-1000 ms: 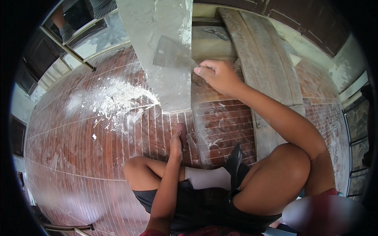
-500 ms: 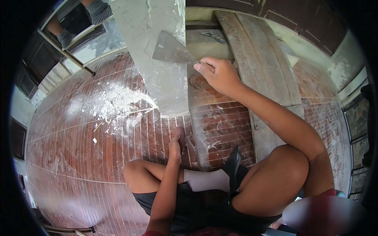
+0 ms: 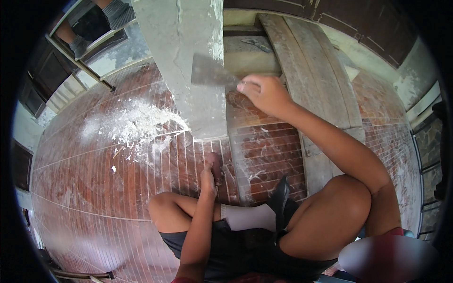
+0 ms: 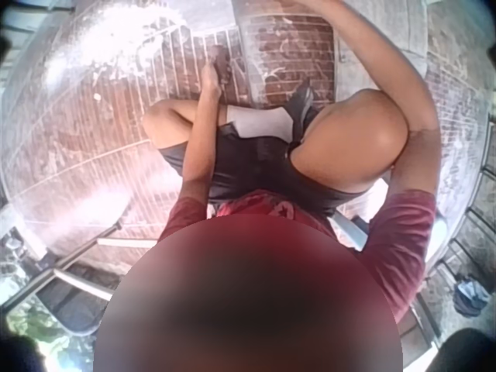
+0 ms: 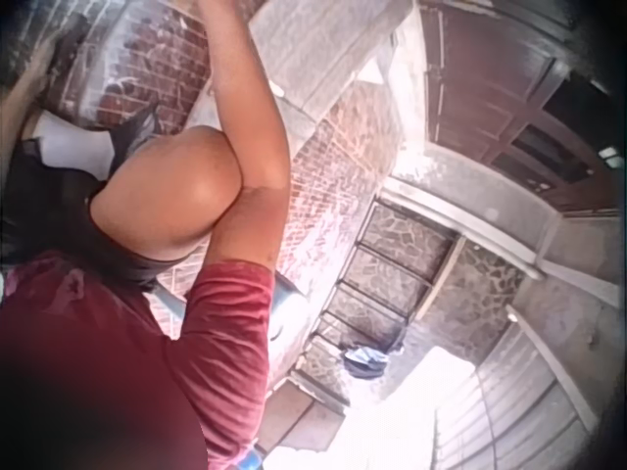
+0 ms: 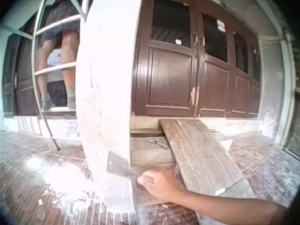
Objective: The person sits on the floor and smooths a vertical wall surface using a sanding block and a putty knife. They alternate between sanding the wall and scraping the surface with the putty knife, occasionally cleaning the tool on the wall.
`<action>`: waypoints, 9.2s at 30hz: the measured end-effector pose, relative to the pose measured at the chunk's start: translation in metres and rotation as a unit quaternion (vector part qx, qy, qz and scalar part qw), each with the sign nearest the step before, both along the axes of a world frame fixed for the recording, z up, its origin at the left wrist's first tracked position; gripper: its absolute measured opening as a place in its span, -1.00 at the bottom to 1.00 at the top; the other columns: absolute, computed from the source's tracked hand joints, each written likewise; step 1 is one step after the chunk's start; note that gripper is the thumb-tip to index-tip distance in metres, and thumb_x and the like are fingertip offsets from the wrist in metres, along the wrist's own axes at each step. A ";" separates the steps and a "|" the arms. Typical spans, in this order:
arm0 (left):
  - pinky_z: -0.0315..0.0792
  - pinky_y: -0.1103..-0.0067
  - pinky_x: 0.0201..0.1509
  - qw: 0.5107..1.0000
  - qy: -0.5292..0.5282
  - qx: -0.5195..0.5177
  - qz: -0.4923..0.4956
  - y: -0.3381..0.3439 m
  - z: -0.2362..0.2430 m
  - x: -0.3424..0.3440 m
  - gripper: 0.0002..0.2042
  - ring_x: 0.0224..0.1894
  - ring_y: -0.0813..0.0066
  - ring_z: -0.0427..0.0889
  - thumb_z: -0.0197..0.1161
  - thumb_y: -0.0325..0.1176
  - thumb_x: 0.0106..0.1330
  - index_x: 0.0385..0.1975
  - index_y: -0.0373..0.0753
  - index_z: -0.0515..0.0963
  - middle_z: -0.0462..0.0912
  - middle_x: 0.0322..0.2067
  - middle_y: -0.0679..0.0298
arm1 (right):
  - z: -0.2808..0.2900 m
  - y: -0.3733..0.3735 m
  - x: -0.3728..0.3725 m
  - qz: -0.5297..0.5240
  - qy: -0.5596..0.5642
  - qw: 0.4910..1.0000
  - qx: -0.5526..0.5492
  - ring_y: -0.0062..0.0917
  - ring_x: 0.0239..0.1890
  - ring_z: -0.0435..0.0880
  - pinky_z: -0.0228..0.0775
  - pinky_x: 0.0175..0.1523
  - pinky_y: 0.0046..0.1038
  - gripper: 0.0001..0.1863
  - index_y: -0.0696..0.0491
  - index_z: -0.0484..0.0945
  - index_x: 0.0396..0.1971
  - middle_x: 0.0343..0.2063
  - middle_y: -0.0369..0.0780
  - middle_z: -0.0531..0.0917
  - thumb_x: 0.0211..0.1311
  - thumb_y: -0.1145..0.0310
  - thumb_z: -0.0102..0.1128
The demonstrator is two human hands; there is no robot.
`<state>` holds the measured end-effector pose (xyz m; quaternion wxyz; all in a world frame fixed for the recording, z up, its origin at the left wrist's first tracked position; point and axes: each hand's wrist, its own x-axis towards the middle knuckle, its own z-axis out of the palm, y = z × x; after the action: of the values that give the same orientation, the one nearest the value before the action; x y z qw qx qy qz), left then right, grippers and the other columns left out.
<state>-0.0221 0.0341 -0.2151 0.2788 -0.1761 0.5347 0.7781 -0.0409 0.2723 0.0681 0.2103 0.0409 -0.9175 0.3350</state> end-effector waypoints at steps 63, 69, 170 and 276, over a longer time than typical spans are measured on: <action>0.50 0.48 -0.43 0.995 -0.033 0.092 0.032 -0.006 0.007 -0.003 -0.67 -0.46 0.37 0.60 -0.06 -0.15 0.41 -0.11 -0.27 0.49 0.62 -0.37 0.21 | -0.004 0.021 -0.008 -0.028 -0.125 0.990 0.063 -0.51 -0.35 0.66 0.47 -0.20 -0.45 -0.52 0.12 0.67 -0.14 -0.44 -0.15 0.70 0.28 -0.03 0.22; 0.51 0.48 -0.43 0.996 -0.029 0.079 0.000 -0.009 0.009 -0.002 -0.68 -0.46 0.37 0.61 -0.04 -0.16 0.40 -0.10 -0.27 0.48 0.61 -0.38 0.20 | -0.003 0.019 -0.011 -0.050 -0.098 0.992 -0.062 -0.53 -0.38 0.62 0.45 -0.19 -0.43 -0.52 0.15 0.67 -0.19 -0.47 -0.18 0.68 0.28 -0.03 0.22; 0.31 0.54 0.03 0.999 0.041 -0.018 0.004 0.010 -0.006 -0.013 -0.70 -0.17 0.50 0.46 0.02 -0.25 0.39 -0.21 -0.39 0.56 0.57 -0.27 0.27 | -0.038 0.005 -0.036 -0.073 0.053 0.993 0.077 -0.34 -0.67 0.50 0.38 -0.44 -0.38 -0.63 0.14 0.60 -0.45 -0.70 -0.11 0.51 0.27 0.10 0.27; 0.52 0.42 -0.44 0.995 -0.045 0.082 0.041 -0.011 0.017 0.001 -0.66 -0.43 0.36 0.63 -0.07 -0.15 0.42 -0.07 -0.28 0.47 0.63 -0.35 0.20 | -0.091 -0.087 0.044 0.006 -0.258 0.960 -0.106 0.12 0.02 0.56 0.51 0.08 -0.16 -0.27 0.53 0.02 0.23 -0.11 0.38 0.48 0.11 0.54 0.09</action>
<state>-0.0215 0.0235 -0.1981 0.2838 -0.2096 0.4485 0.8212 0.0035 0.1850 -0.0229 -0.0326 -0.0638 -0.8998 0.4304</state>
